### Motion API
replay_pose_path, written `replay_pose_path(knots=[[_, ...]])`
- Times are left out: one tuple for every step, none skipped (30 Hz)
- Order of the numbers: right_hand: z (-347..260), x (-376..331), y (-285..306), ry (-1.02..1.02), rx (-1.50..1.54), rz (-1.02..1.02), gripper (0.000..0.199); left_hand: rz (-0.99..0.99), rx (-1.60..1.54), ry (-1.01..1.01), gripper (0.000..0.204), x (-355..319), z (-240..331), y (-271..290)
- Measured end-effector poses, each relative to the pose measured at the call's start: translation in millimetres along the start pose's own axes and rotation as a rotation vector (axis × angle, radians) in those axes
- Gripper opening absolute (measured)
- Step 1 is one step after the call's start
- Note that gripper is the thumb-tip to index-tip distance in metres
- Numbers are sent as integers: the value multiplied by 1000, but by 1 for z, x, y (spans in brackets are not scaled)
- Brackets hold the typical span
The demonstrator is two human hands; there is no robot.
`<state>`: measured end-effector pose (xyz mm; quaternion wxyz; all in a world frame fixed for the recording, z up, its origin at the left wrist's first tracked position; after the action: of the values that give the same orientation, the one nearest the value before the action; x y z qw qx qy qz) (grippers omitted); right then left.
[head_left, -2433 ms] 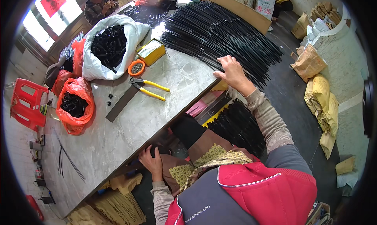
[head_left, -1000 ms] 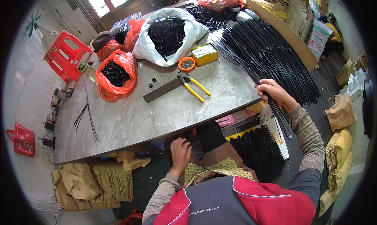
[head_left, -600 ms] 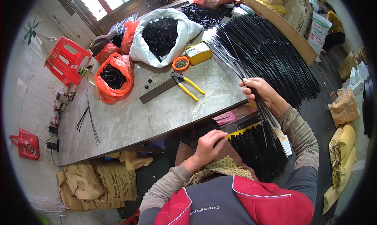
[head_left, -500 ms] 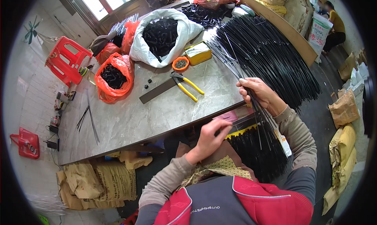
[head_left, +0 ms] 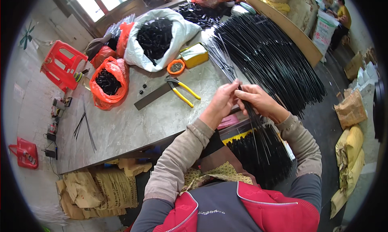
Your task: Assembling industrial brush components by aligning bristle bundles in a jig and attaching them to plastic mounts.
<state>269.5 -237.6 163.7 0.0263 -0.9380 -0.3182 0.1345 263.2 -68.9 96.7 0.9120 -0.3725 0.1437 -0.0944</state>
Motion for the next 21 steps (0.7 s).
replay_pose_path(knots=[[-7, -3, -4, 39, -74, -6, 23, 44, 36, -22, 46, 5, 3, -3], [-11, -4, -6, 106, -138, -23, 21, 40, -4, 9, 46, 7, 3, -6], [-6, 1, 1, 122, -153, -34, 22, 32, -41, 37, 47, 10, 6, -10], [0, 3, 7, 138, -168, -46, 23, -80, -101, 72, 44, 16, 6, -3], [4, 0, 12, 90, -187, -7, 24, -3, -177, 59, 41, 23, 0, -3], [8, 0, 14, 83, -181, -2, 24, 79, -252, 36, 39, 30, -3, -2], [13, 0, 15, 84, -175, -15, 25, 60, -267, -8, 32, 35, -2, 2], [16, 0, 16, 86, -169, -29, 26, 123, -281, -13, 30, 38, -3, 5], [16, -1, 19, 84, -167, -25, 26, 185, -296, -20, 28, 38, 0, 3], [15, -2, 21, 113, -308, -8, 27, 252, -320, -7, 27, 39, 2, 2], [12, -4, 22, 142, -449, 8, 27, 185, -364, 19, 26, 46, 0, 15], [9, -8, 23, 30, -296, 11, 33, 118, -407, 48, 26, 46, 3, 16], [8, -5, 26, 160, -409, 91, 33, 244, -418, 72, 32, 45, 2, 14], [7, 1, 30, 289, -521, 171, 32, 245, -417, 75, 32, 44, 1, 17], [10, 8, 36, 460, -861, 333, 24, 223, -412, 71, 31, 43, 1, 22], [15, 15, 41, 456, -859, 338, 24, 201, -408, 68, 30, 42, 0, 22], [19, 19, 44, 622, -1122, 417, 22, 253, -399, 66, 29, 42, -2, 22], [23, 24, 46, 791, -1384, 492, 21, 255, -398, 70, 29, 40, -4, 22], [31, 31, 48, 782, -1384, 495, 21, 276, -384, 60, 29, 40, -7, 22], [39, 39, 49, 672, -1528, 549, 22, 298, -370, 51, 29, 40, -9, 22], [41, 45, 48, 560, -1667, 596, 23, 301, -371, 56, 29, 39, -10, 23]])
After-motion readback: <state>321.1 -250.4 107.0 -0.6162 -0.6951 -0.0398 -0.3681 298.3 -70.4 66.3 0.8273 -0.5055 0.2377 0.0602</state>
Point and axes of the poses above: each hand's wrist, its own x-axis towards the middle knuckle, its own y-axis out of the back of the hand, z = x × y, the point moved 1 cm from there along x, towards the middle knuckle, and after that the axes turned 8 degrees about z, right-handed, at the moved point
